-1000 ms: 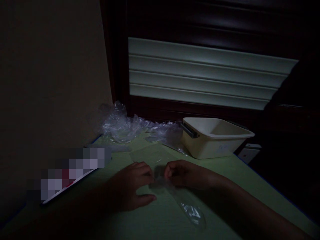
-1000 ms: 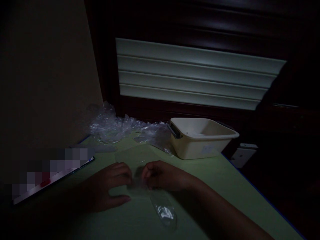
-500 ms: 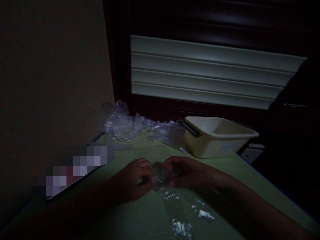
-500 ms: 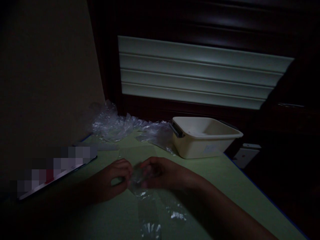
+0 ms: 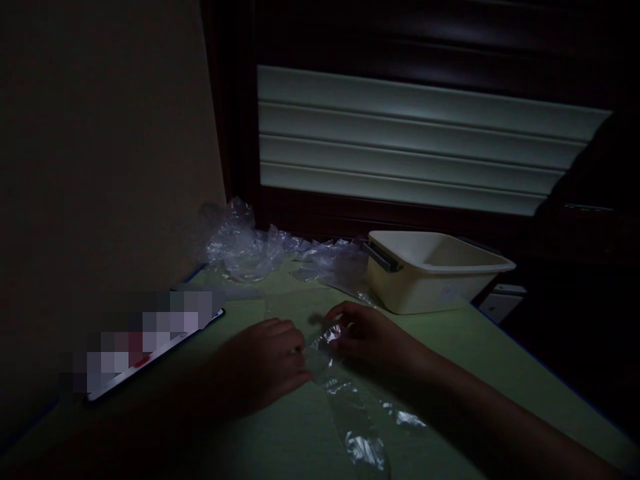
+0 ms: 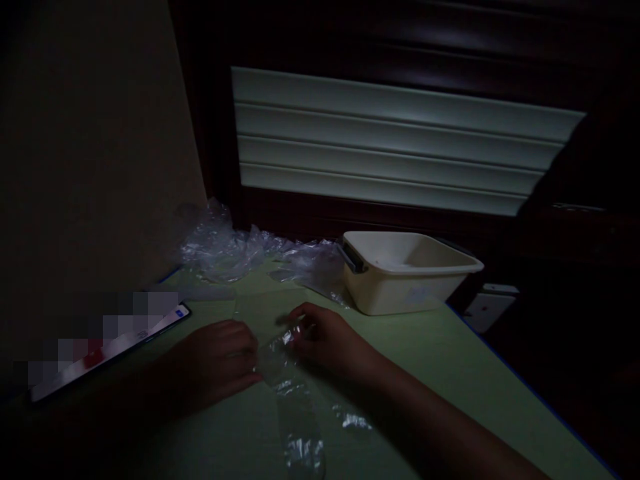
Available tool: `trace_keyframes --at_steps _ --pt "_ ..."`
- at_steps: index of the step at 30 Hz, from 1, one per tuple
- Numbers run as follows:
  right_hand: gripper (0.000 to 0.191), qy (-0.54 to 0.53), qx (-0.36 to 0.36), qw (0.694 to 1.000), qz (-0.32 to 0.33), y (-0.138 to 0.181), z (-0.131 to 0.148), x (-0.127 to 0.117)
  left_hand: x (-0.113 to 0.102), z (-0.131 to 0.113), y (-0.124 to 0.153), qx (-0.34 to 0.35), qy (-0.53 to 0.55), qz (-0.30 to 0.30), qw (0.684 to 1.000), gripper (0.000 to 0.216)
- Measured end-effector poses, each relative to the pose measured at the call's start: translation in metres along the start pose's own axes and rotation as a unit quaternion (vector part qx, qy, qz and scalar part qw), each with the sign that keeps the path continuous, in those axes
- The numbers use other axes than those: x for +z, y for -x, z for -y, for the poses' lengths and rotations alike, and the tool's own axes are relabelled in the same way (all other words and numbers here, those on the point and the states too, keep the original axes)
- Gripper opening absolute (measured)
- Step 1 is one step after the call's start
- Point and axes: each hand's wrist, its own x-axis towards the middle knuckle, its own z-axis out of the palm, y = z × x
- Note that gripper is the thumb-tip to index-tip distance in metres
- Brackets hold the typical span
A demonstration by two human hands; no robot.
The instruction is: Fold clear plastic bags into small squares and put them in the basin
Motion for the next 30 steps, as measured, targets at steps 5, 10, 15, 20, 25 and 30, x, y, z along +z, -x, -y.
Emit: trace_keyframes --at_steps 5,10,15,20,25,30 --pt "0.029 0.218 -0.022 0.975 -0.046 0.001 -0.003 0.002 0.001 -0.007 0.0 0.042 -0.03 0.04 0.998 0.016" --pt "0.02 0.389 -0.076 0.915 -0.07 0.005 0.006 0.001 0.002 -0.01 0.0 0.046 -0.025 0.047 0.998 0.017" --pt "0.008 0.395 -0.117 0.911 0.012 0.013 0.023 0.017 0.004 -0.011 0.001 0.024 -0.014 0.058 0.998 0.008" --pt "0.011 0.385 -0.115 0.908 0.12 0.017 0.028 0.021 0.009 -0.008 0.003 0.016 -0.035 0.054 0.998 0.013" --pt "0.009 0.315 -0.09 0.923 0.201 0.018 0.033 0.008 0.006 -0.007 0.001 0.006 -0.021 0.073 0.997 0.011" --pt "0.013 0.263 -0.09 0.943 0.181 0.018 0.032 0.008 0.006 -0.007 0.001 0.029 -0.038 0.071 0.996 0.004"
